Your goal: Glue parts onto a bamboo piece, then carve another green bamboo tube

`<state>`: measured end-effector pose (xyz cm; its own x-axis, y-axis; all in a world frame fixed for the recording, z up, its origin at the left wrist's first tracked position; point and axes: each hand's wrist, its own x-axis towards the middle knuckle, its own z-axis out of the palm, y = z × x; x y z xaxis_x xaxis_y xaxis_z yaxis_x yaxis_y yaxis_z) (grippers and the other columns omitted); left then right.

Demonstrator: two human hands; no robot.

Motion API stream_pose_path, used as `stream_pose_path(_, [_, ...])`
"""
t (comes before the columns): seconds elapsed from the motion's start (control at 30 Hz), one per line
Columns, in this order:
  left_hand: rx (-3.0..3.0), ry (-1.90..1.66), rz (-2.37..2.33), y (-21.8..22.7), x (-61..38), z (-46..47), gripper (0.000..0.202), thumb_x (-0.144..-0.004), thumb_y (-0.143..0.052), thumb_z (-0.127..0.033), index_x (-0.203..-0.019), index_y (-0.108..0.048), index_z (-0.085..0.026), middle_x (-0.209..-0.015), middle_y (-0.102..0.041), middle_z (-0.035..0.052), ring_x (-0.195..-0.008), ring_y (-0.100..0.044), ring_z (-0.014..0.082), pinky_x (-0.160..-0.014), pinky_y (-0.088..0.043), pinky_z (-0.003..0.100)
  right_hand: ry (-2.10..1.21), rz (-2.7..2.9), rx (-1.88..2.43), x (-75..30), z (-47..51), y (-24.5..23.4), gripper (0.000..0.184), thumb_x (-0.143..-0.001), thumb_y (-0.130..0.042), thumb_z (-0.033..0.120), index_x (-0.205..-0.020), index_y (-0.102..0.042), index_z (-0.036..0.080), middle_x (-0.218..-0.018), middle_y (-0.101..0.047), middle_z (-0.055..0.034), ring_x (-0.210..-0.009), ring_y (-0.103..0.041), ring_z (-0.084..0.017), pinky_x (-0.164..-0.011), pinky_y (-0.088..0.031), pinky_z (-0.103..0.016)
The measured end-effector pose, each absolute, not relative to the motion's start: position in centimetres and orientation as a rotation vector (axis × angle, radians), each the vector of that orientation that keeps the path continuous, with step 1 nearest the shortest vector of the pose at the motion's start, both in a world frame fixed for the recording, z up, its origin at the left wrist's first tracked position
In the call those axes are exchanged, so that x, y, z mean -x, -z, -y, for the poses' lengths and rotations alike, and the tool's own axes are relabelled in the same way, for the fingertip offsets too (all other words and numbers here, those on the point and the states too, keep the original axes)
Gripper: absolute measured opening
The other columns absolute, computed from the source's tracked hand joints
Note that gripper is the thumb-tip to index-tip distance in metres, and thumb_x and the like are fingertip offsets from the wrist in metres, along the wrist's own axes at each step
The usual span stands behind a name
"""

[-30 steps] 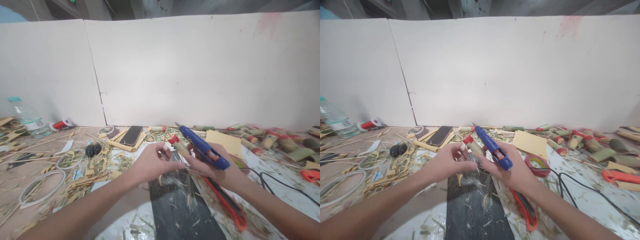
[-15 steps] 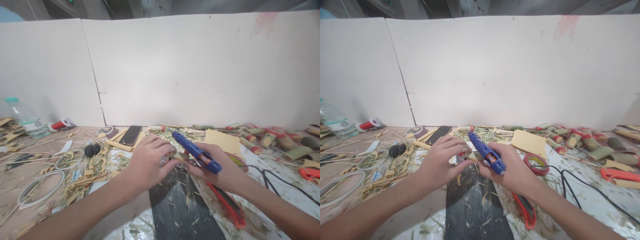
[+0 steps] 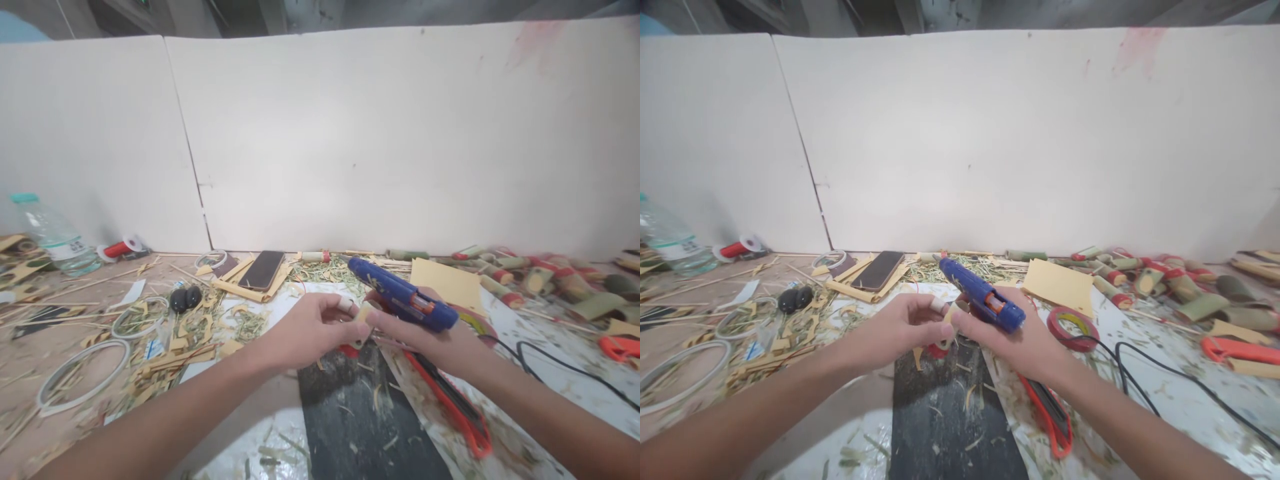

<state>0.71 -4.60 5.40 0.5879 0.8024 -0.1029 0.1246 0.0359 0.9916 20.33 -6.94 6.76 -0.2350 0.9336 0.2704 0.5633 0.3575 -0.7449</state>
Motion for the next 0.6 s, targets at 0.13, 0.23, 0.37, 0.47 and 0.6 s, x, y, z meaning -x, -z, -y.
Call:
stream_pose_path(0.13, [-1.218, -0.656, -0.685, -4.97, -1.02, 4.42, 0.028, -0.068, -0.076, -0.037, -0.080, -0.067, -0.013, -0.070, -0.061, 0.0010, -0.062, -0.055, 0.0074, -0.061, -0.044, 0.019, -0.663, 1.913, 1.332, -20.41, 7.13, -7.03, 0.024, -0.082, -0.058, 0.044, -0.077, -0.067, 0.022, -0.063, -0.062, -0.0001, -0.057, -0.057, -0.017, -0.048, -0.044, -0.026])
stream_pose_path(0.23, [-1.103, -0.636, -0.664, -4.73, -1.12, 4.37, 0.033, -0.063, -0.081, -0.035, -0.082, -0.067, -0.012, -0.071, -0.063, 0.0030, -0.064, -0.059, 0.0099, -0.064, -0.048, 0.023, -0.696, 1.936, 1.336, -20.42, 7.28, -7.22, 0.026, -0.084, -0.056, 0.045, -0.081, -0.067, 0.022, -0.066, -0.063, -0.0006, -0.061, -0.059, -0.018, -0.051, -0.045, -0.026])
stream_pose_path(0.37, [-1.094, -0.623, -0.663, -4.55, -1.06, 4.32, 0.036, -0.062, -0.082, -0.033, -0.087, -0.067, -0.010, -0.073, -0.065, 0.0050, -0.066, -0.061, 0.0121, -0.066, -0.052, 0.027, -0.748, 1.901, 1.323, -20.39, 7.29, -7.05, 0.028, -0.084, -0.057, 0.048, -0.085, -0.067, 0.023, -0.074, -0.066, -0.0012, -0.068, -0.062, -0.019, -0.057, -0.049, -0.027])
stream_pose_path(0.47, [-1.089, -0.634, -0.653, -4.49, -1.07, 4.31, 0.034, -0.062, -0.082, -0.032, -0.084, -0.067, -0.010, -0.071, -0.063, 0.0037, -0.064, -0.061, 0.0115, -0.064, -0.053, 0.026, -0.794, 1.823, 1.332, -20.43, 7.20, -6.73, 0.029, -0.081, -0.060, 0.050, -0.088, -0.068, 0.023, -0.079, -0.069, -0.0021, -0.073, -0.065, -0.020, -0.061, -0.052, -0.029])
stream_pose_path(0.6, [-1.094, -0.651, -0.631, -4.32, -1.20, 4.30, 0.031, -0.062, -0.081, -0.033, -0.079, -0.067, -0.010, -0.069, -0.061, 0.0025, -0.062, -0.060, 0.0110, -0.061, -0.052, 0.024, -0.823, 1.785, 1.352, -20.39, 7.12, -6.54, 0.033, -0.080, -0.061, 0.053, -0.090, -0.070, 0.023, -0.081, -0.070, -0.0041, -0.076, -0.066, -0.023, -0.062, -0.053, -0.031])
